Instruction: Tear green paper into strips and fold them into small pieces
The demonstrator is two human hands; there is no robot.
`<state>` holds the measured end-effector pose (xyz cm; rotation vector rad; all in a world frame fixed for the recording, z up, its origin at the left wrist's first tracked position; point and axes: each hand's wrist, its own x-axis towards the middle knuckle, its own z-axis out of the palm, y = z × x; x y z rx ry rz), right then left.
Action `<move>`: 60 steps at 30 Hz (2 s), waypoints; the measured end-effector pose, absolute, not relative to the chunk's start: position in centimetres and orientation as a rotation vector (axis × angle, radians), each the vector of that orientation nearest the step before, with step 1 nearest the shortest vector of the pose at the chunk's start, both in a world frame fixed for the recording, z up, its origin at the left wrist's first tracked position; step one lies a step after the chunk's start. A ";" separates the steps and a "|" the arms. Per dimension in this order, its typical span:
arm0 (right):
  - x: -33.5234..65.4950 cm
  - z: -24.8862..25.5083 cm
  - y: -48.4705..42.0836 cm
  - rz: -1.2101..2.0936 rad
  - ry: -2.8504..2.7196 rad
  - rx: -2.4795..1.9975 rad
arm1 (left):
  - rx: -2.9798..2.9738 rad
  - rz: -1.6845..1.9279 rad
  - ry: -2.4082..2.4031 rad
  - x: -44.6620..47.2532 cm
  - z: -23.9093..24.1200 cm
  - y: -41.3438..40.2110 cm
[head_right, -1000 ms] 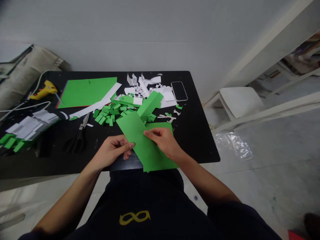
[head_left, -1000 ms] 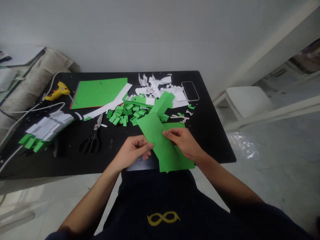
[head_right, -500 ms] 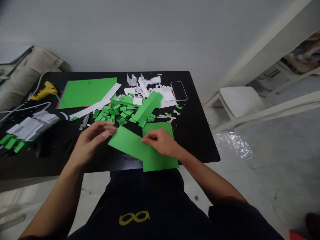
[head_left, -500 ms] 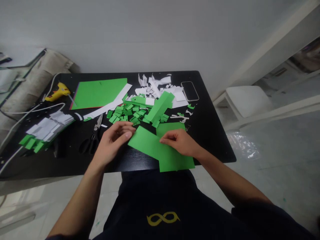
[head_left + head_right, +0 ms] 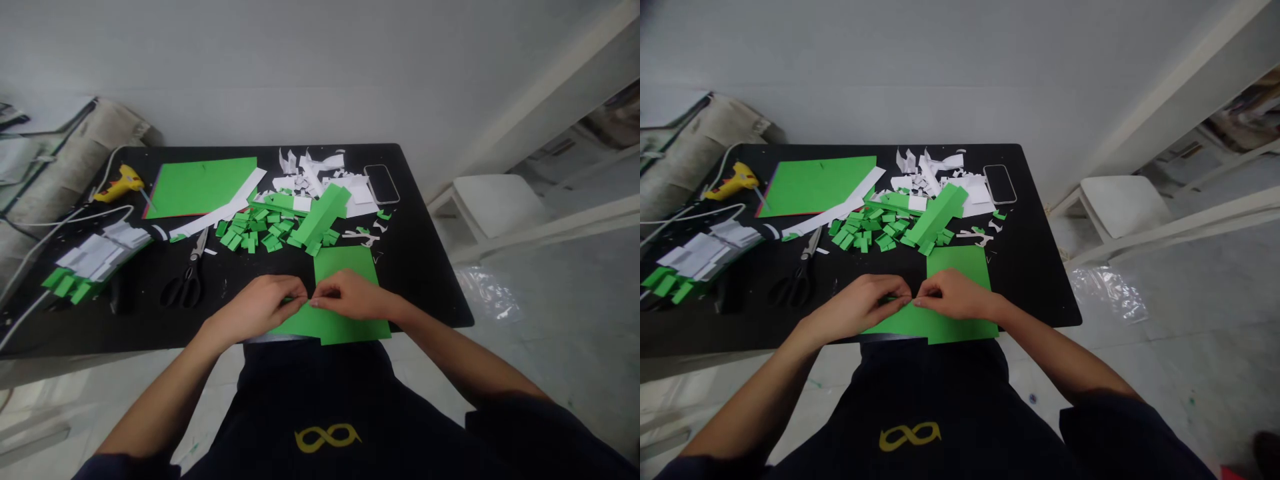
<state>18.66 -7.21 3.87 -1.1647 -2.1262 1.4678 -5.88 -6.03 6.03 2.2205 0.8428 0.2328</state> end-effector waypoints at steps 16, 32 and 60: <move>21.4 4.9 -6.7 1.077 -2.066 -1.330 | 2.088 0.327 0.976 -7.4 4.9 -5.7; 22.7 4.5 -6.7 1.360 -2.118 -1.277 | 1.994 0.423 0.980 -8.5 4.7 -6.3; 18.7 3.2 -7.6 1.192 -2.310 -1.257 | 2.186 0.331 0.885 -5.1 3.6 -6.1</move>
